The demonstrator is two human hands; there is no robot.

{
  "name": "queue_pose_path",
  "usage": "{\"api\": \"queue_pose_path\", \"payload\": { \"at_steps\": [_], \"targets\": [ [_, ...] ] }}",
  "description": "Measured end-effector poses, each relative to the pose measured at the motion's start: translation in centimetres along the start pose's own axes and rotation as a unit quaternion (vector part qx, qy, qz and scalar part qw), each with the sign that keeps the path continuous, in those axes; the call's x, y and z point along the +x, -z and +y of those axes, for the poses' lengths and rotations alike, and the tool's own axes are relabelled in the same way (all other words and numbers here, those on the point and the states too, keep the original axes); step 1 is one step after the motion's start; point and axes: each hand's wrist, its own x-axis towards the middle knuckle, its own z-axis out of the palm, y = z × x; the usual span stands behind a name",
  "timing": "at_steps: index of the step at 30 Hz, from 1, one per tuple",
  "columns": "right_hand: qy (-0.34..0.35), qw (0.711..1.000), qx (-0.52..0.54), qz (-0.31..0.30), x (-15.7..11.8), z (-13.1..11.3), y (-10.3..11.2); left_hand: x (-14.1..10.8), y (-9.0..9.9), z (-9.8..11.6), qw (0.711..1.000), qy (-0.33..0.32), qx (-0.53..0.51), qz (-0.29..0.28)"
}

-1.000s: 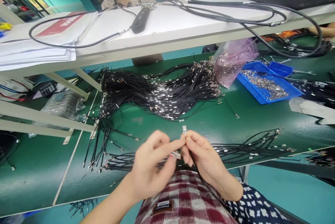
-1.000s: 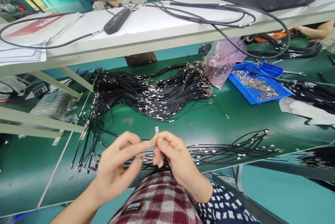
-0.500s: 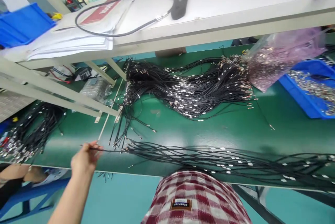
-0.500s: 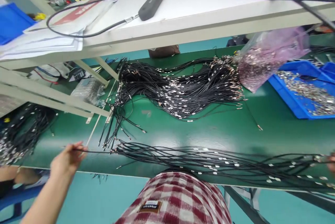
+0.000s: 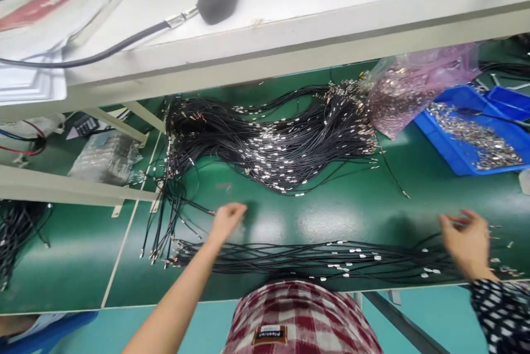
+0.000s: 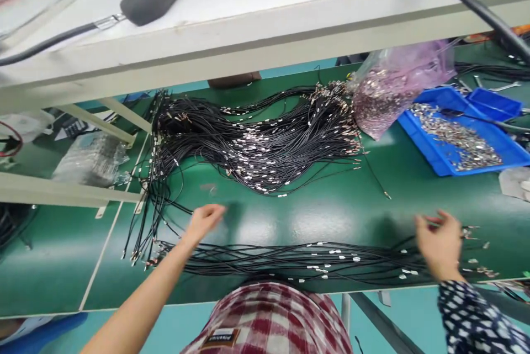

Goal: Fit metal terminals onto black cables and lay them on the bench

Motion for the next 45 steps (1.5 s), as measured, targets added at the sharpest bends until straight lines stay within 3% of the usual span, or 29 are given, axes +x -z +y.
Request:
{"api": "queue_pose_path", "payload": {
  "at_steps": [3,6,9,13,17,20,24,28,32,36,38,40,42,45],
  "targets": [
    [0.005,0.983,0.104,-0.152,-2.3,-2.3,-5.7,3.1,-7.4,3.8,0.998,-0.002,-0.039,-0.055],
    [0.013,0.932,0.198,-0.303,-6.2,-5.3,-9.7,4.5,-11.3,5.1,0.995,0.005,-0.067,-0.073],
    [-0.032,0.878,0.267,-0.395,-10.4,-7.4,-11.8,3.0,-11.9,4.1,0.991,-0.004,-0.084,-0.106],
    [-0.159,0.795,0.353,-0.467,-13.7,-8.5,-12.7,-3.9,-11.9,1.0,0.97,-0.036,-0.088,-0.223],
    [-0.225,0.712,0.438,-0.5,-13.0,-10.1,-12.7,-11.2,-13.2,-1.5,0.916,-0.074,-0.063,-0.39],
    [-0.209,0.681,0.468,-0.523,-11.8,-12.6,-12.7,-13.4,-14.1,-2.1,0.885,-0.111,-0.04,-0.451],
    [-0.114,0.687,0.505,-0.51,-11.9,-16.6,-12.1,-13.4,-13.8,-1.8,0.879,-0.141,-0.019,-0.455],
    [0.019,0.715,0.517,-0.47,-13.7,-18.7,-10.0,-12.3,-10.3,0.1,0.891,-0.168,-0.03,-0.421],
    [0.105,0.724,0.475,-0.49,-17.4,-17.9,-8.9,-10.8,-5.3,5.3,0.911,-0.219,-0.147,-0.317],
    [0.171,0.743,0.387,-0.519,-21.8,-15.5,-9.4,-10.1,-1.3,11.7,0.883,-0.25,-0.286,-0.274],
    [0.2,0.748,0.352,-0.526,-23.0,-14.4,-9.4,-10.5,0.0,13.6,0.871,-0.265,-0.332,-0.246],
    [0.21,0.754,0.356,-0.51,-23.0,-13.6,-9.0,-11.4,0.7,13.9,0.87,-0.283,-0.345,-0.21],
    [0.187,0.776,0.395,-0.454,-21.9,-13.3,-8.3,-12.8,0.7,12.8,0.879,-0.288,-0.321,-0.203],
    [0.101,0.794,0.487,-0.349,-19.2,-14.4,-6.5,-15.7,0.2,9.8,0.907,-0.29,-0.14,-0.27]
  ]
}}
